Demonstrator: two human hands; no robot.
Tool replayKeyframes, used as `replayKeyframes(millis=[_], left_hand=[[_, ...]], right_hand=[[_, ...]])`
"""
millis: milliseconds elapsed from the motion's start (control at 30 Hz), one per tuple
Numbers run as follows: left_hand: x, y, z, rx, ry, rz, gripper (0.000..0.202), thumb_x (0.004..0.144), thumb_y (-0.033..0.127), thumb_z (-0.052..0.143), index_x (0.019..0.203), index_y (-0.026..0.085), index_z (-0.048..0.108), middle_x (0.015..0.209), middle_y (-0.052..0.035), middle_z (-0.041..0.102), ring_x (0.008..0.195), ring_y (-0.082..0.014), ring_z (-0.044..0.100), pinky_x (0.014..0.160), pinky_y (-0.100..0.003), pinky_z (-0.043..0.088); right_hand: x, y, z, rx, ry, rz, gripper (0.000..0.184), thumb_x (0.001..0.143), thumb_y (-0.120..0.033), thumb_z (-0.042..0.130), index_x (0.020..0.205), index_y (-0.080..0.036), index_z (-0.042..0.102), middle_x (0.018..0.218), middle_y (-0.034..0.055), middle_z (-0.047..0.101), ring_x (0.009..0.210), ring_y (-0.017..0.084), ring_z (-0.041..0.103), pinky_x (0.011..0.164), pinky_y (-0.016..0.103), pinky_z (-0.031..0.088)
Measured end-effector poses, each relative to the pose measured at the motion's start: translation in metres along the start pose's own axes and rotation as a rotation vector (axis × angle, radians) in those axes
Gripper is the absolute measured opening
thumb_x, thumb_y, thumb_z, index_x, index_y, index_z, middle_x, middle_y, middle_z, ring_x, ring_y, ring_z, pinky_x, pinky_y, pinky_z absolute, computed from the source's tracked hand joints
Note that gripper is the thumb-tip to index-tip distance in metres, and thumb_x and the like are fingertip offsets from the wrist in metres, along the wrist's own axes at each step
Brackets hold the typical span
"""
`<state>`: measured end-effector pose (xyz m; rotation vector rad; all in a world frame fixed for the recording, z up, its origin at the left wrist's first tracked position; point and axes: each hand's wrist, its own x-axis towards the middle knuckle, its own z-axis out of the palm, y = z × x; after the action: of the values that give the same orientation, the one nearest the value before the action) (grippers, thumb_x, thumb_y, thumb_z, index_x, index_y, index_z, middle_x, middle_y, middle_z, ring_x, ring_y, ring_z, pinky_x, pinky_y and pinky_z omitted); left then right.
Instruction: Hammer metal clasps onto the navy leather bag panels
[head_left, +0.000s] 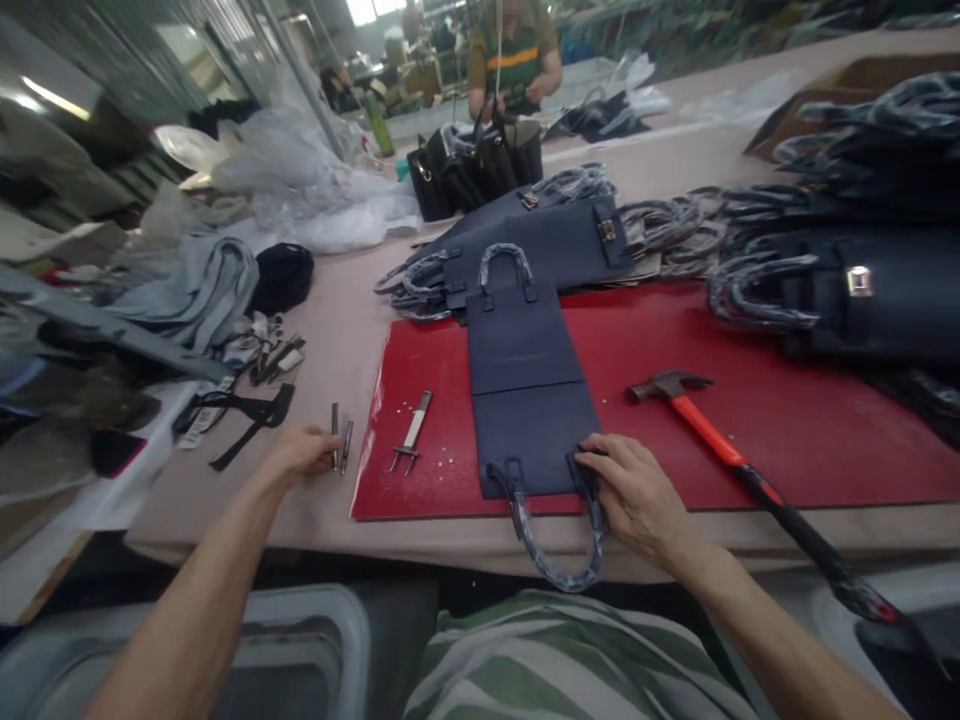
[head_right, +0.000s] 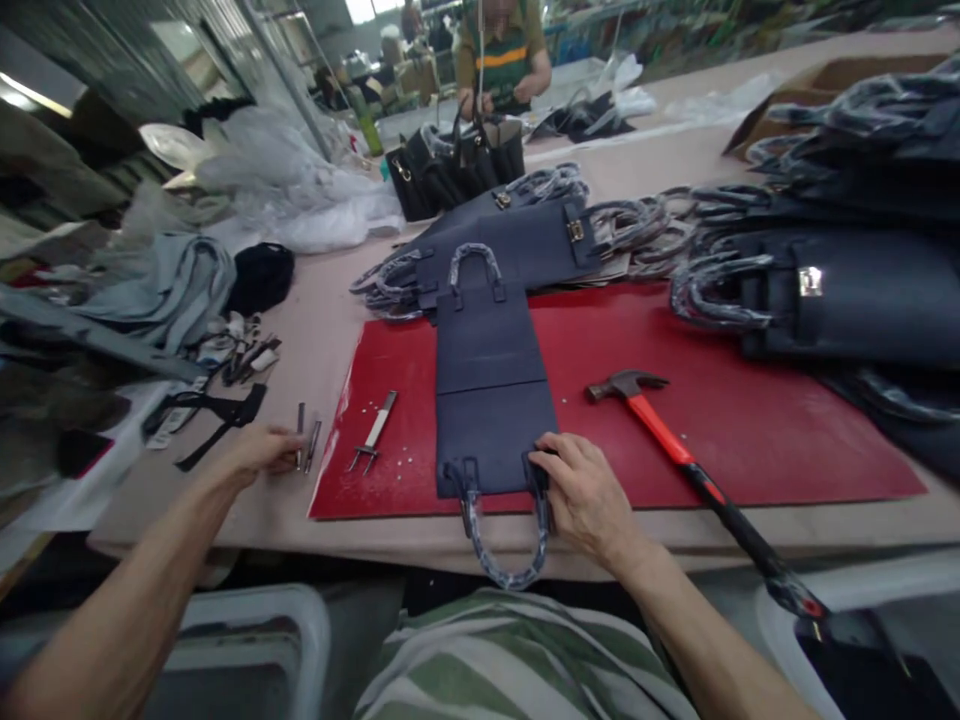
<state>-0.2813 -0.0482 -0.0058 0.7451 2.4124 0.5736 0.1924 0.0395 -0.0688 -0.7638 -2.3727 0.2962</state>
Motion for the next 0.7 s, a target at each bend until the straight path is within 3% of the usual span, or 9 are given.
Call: replayKeyframes(millis=[100, 167, 267, 400, 533, 700], left_hand=[[-0.022, 0.001, 0.003, -0.316, -0.048, 0.058, 0.024, 0.06, 0.029, 0.078, 0.069, 0.011, 0.063, 0.063, -0.0043, 0.066, 0.055, -0.014, 0.062, 0.054, -0.022, 0.052], [-0.04, 0.009, 0.015, -0.592, -0.067, 0.114, 0.033, 0.057, 0.03, 0.082, 0.076, 0.01, 0.064, 0.071, -0.006, 0.07, 0.062, -0.0149, 0.065, 0.057, -0.022, 0.055], [-0.072, 0.032, 0.048, -0.866, -0.14, 0.183, 0.043, 0.056, 0.03, 0.087, 0.085, 0.012, 0.061, 0.076, -0.0043, 0.072, 0.068, -0.0176, 0.07, 0.064, -0.026, 0.059], [-0.111, 0.069, 0.106, -1.082, -0.33, 0.256, 0.056, 0.06, 0.031, 0.089, 0.103, 0.016, 0.059, 0.082, -0.0026, 0.074, 0.076, -0.022, 0.074, 0.074, -0.038, 0.063], [-0.135, 0.09, 0.153, -1.046, -0.408, 0.415, 0.04, 0.071, 0.03, 0.083, 0.1, 0.014, 0.061, 0.089, -0.0063, 0.075, 0.083, -0.0213, 0.075, 0.081, -0.036, 0.063], [-0.148, 0.089, 0.176, -0.77, -0.317, 0.669, 0.018, 0.085, 0.02, 0.068, 0.101, 0.016, 0.063, 0.101, -0.0084, 0.074, 0.096, -0.0188, 0.073, 0.088, -0.03, 0.06]], right_hand=[[0.0, -0.002, 0.0, 0.015, -0.005, 0.013, 0.033, 0.088, -0.003, 0.045, 0.115, -0.015, 0.061, 0.121, 0.0144, 0.061, 0.113, 0.029, 0.054, 0.095, 0.049, 0.048], [0.0, -0.003, -0.001, 0.022, -0.004, 0.02, 0.034, 0.088, -0.003, 0.046, 0.115, -0.016, 0.061, 0.121, 0.0144, 0.061, 0.113, 0.029, 0.053, 0.095, 0.049, 0.048], [0.001, -0.003, -0.001, 0.03, -0.009, 0.024, 0.035, 0.088, -0.003, 0.045, 0.116, -0.017, 0.06, 0.121, 0.0142, 0.061, 0.113, 0.029, 0.053, 0.095, 0.049, 0.048], [0.002, -0.005, -0.003, 0.034, -0.01, 0.024, 0.035, 0.088, -0.003, 0.045, 0.116, -0.018, 0.06, 0.12, 0.0138, 0.061, 0.113, 0.029, 0.054, 0.094, 0.049, 0.048], [0.003, -0.006, -0.003, 0.035, -0.01, 0.044, 0.035, 0.088, -0.004, 0.045, 0.116, -0.019, 0.061, 0.12, 0.0132, 0.062, 0.112, 0.029, 0.055, 0.094, 0.049, 0.049], [0.001, -0.006, -0.002, 0.037, -0.021, 0.051, 0.036, 0.086, -0.003, 0.046, 0.116, -0.017, 0.061, 0.121, 0.0143, 0.061, 0.113, 0.029, 0.054, 0.096, 0.049, 0.047]])
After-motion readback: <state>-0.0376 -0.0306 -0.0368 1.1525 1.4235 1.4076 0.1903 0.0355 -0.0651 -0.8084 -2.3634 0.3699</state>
